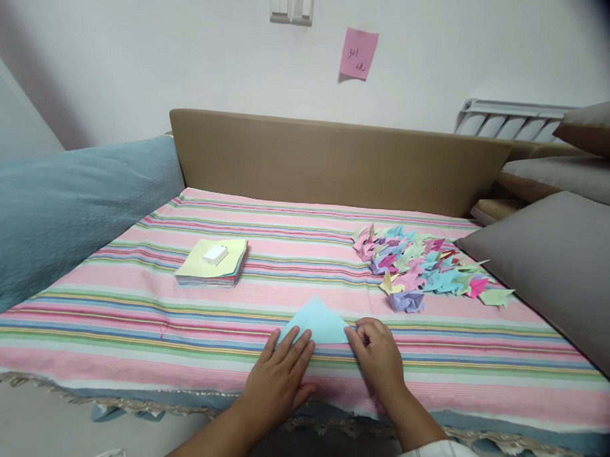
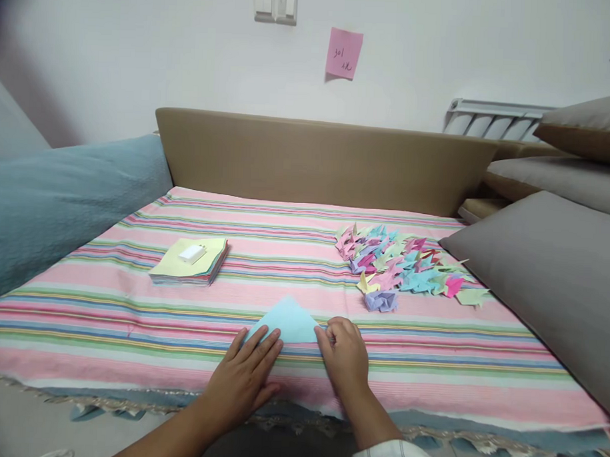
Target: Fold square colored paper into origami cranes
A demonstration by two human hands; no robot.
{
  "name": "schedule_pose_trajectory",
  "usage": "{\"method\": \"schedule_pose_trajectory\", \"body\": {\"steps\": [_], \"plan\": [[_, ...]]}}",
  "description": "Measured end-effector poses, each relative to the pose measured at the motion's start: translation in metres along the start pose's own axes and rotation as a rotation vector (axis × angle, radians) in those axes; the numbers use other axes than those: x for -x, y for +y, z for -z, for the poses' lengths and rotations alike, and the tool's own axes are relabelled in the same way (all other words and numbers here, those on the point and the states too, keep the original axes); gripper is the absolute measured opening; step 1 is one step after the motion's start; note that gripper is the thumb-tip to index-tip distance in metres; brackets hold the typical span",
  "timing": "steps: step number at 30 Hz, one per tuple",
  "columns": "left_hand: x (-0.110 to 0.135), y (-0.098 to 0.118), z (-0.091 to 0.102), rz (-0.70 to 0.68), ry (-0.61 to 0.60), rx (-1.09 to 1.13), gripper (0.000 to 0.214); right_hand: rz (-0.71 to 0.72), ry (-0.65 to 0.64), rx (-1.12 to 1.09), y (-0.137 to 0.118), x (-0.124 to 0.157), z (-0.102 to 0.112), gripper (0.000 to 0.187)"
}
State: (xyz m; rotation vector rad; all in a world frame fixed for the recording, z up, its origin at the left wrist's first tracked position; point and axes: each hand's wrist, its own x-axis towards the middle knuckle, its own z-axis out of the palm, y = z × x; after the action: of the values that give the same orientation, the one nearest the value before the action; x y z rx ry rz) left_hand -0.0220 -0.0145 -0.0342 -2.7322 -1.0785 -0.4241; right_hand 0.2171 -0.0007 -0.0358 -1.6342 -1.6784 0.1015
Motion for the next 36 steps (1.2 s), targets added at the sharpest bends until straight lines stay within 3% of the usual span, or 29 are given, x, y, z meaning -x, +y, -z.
{"method": "schedule_pose_trajectory", "body": {"steps": [5, 8, 11, 16, 21, 36], "plan": [[-0.002, 0.000, 0.000, 0.004, -0.012, 0.022, 0.067, -0.004, 0.057, 0.039, -0.002, 0.000, 0.001, 0.023], [-0.002, -0.001, -0.001, 0.001, -0.007, 0.043, 0.067, 0.125, 0.114, 0.120, -0.017, 0.009, 0.001, 0.019], [-0.002, -0.001, 0.000, 0.001, 0.007, 0.059, 0.066, 0.373, -0.047, 0.069, -0.036, 0.022, -0.005, 0.020], [-0.003, 0.001, 0.001, 0.013, 0.007, 0.069, 0.062, 0.519, -0.090, -0.011, -0.049, 0.036, -0.021, 0.034], [-0.003, 0.000, 0.001, 0.015, -0.022, 0.061, 0.067, 0.480, -0.113, -0.033, -0.046, 0.033, -0.020, 0.033], [-0.003, 0.000, 0.002, -0.002, 0.016, 0.035, 0.066, 0.297, -0.117, 0.103, -0.031, 0.013, 0.009, 0.025]]}}
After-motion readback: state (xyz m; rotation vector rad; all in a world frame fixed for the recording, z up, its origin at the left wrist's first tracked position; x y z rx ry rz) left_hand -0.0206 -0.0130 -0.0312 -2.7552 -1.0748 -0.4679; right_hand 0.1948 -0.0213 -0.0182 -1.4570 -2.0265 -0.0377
